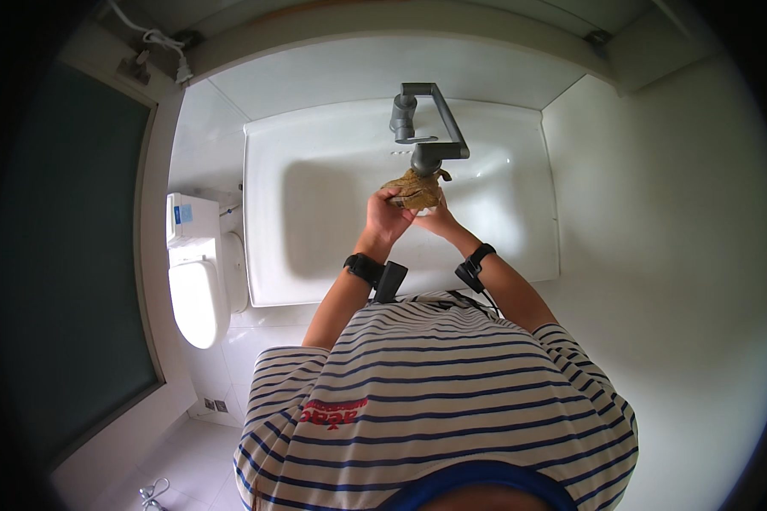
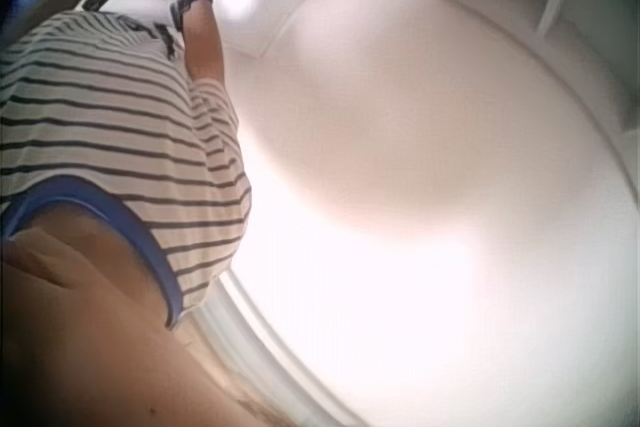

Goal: The person wipes the inside of a bathroom cabinet shelf with a cloth and then uses the same cloth to wipe down the faucet and base of the sink.

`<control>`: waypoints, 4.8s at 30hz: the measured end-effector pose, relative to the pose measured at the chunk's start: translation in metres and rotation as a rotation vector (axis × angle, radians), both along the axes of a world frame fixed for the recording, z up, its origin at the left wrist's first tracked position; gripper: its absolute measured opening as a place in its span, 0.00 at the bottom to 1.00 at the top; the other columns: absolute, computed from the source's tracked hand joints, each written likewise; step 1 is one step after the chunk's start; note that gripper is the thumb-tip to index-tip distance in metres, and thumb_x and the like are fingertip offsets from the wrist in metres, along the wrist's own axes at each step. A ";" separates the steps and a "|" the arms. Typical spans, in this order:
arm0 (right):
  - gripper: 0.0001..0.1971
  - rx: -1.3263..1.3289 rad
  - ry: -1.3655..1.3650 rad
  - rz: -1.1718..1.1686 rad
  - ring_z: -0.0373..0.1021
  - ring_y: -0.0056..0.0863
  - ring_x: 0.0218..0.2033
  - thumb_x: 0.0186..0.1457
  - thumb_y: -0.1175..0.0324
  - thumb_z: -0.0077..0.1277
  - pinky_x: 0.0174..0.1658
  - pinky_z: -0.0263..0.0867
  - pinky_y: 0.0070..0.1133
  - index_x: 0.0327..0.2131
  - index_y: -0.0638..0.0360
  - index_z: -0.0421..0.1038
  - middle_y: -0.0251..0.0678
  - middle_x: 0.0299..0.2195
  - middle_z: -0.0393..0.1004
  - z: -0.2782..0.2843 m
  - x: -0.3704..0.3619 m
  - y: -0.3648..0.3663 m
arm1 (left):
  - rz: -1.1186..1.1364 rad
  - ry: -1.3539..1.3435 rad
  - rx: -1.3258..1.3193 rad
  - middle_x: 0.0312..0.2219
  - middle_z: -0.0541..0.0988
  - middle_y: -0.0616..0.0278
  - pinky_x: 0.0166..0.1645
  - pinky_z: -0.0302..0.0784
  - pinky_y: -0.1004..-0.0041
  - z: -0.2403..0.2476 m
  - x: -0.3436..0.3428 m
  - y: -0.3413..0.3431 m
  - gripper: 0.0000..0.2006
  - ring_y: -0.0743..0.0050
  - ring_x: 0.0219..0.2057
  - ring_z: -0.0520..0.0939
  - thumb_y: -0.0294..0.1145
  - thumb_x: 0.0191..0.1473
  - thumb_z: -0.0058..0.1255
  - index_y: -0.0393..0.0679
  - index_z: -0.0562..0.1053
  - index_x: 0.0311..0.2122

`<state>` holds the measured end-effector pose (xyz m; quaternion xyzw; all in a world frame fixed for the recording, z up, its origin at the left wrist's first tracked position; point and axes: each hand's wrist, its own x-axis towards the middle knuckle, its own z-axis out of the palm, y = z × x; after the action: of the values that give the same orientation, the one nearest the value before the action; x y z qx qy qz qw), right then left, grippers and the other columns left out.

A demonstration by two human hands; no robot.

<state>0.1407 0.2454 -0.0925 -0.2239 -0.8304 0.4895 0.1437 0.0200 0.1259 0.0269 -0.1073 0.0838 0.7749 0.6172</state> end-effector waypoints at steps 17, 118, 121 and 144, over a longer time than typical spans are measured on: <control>0.22 -0.087 -0.038 -0.140 0.74 0.31 0.34 0.42 0.70 0.57 0.39 0.67 0.24 0.45 0.57 0.68 0.38 0.32 0.77 0.108 -0.030 0.009 | -0.015 0.376 -0.616 0.43 0.71 0.44 0.54 0.68 0.55 -0.054 -0.041 -0.084 0.24 0.49 0.48 0.72 0.36 0.49 0.46 0.34 0.60 0.49; 0.17 -0.330 -0.037 -0.260 0.70 0.27 0.47 0.57 0.73 0.42 0.49 0.65 0.22 0.50 0.60 0.67 0.38 0.45 0.73 0.122 -0.024 0.055 | -0.084 1.601 -0.862 0.30 0.77 0.49 0.39 0.74 0.64 0.021 -0.003 -0.009 0.23 0.55 0.33 0.79 0.35 0.34 0.60 0.33 0.68 0.37; 0.17 0.196 -0.035 -0.146 0.73 0.42 0.41 0.56 0.64 0.49 0.41 0.67 0.25 0.48 0.59 0.69 0.50 0.38 0.75 0.118 -0.048 0.071 | -0.121 1.594 -0.881 0.30 0.77 0.52 0.39 0.73 0.68 0.027 -0.003 -0.013 0.22 0.63 0.33 0.78 0.33 0.36 0.59 0.33 0.69 0.38; 0.59 -1.786 -0.263 -0.498 0.64 0.60 0.43 0.40 0.47 0.64 0.50 0.60 0.55 0.63 0.54 0.29 0.54 0.58 0.41 0.116 0.005 -0.008 | -0.186 2.119 -1.003 0.35 0.77 0.46 0.39 0.75 0.58 0.035 0.021 -0.043 0.26 0.46 0.37 0.78 0.36 0.42 0.56 0.38 0.65 0.47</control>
<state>0.1458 0.2377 0.0234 -0.4765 -0.0847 0.8718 -0.0759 0.0408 0.0826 0.0615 0.3665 0.8584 0.3093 0.1821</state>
